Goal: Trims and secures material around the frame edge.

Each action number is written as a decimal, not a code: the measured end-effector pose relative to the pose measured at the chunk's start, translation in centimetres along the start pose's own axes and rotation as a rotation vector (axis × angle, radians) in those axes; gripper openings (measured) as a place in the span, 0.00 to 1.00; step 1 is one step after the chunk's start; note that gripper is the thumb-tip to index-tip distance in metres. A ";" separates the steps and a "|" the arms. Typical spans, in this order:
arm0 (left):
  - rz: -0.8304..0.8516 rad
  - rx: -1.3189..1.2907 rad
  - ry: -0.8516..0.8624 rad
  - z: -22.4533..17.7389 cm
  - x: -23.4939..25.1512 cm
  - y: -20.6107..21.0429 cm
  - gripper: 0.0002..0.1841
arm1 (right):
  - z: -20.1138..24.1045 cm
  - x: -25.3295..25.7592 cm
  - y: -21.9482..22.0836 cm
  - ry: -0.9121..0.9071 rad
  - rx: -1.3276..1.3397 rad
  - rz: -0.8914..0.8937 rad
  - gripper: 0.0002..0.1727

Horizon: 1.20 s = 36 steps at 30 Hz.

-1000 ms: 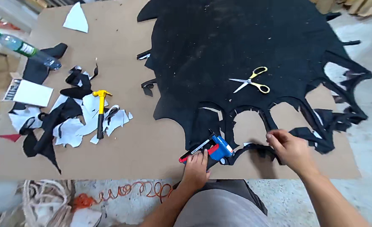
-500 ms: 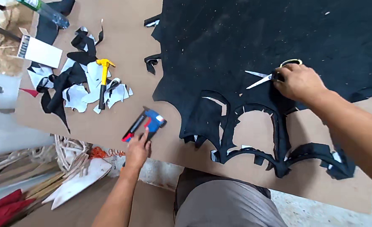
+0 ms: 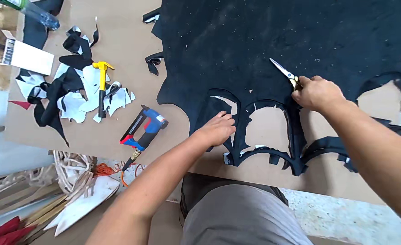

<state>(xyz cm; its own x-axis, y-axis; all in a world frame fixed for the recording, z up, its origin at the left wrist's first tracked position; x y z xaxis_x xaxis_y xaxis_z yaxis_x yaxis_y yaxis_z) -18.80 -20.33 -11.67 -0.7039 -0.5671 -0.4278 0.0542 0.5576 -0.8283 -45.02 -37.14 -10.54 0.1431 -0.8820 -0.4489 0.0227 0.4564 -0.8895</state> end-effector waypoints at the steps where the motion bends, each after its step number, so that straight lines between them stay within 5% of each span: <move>1: 0.068 0.038 0.012 0.3 0.2 -0.1 0.11 | 0.1 -0.7 0.2 0.019 0.013 0.010 0.30; 5: 0.165 0.178 0.106 1.1 1.0 -0.7 0.10 | 0.2 -3.8 1.2 0.081 0.033 0.031 0.18; 8: 0.095 0.148 0.214 1.2 1.9 -1.2 0.08 | 0.3 -8.0 3.0 0.225 0.102 0.024 0.25; 12: 0.115 0.211 0.216 2.1 2.6 -2.5 0.10 | 0.5 -10.9 5.0 0.351 0.133 0.025 0.20; 17: 0.092 0.252 0.197 3.5 2.4 -4.1 0.10 | 1.0 -17.8 6.0 0.105 0.307 0.117 0.24; 20: 0.028 0.210 0.185 4.2 2.4 -4.5 0.10 | 3.5 -20.3 9.7 -0.051 0.469 0.343 0.37; 23: 0.042 0.172 0.136 4.7 3.1 -4.3 0.11 | 7.0 -19.5 12.4 -0.111 0.448 0.502 0.43; 36: 0.133 0.044 -0.033 5.7 2.8 -5.3 0.12 | 12.6 -12.5 11.2 -0.411 0.382 0.591 0.23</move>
<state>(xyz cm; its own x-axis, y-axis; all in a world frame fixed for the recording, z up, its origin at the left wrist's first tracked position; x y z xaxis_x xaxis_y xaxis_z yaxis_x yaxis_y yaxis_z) -17.00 -28.31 -10.58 -0.6650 -0.5097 -0.5459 0.1770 0.6025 -0.7782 -34.11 -19.52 -13.78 0.5870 -0.4034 -0.7019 0.1547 0.9069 -0.3919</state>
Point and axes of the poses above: each hand's wrist, its own x-axis towards the middle knuckle, its own y-axis out of the palm, z = x × y, the point moved 7 cm from there along x, towards the middle knuckle
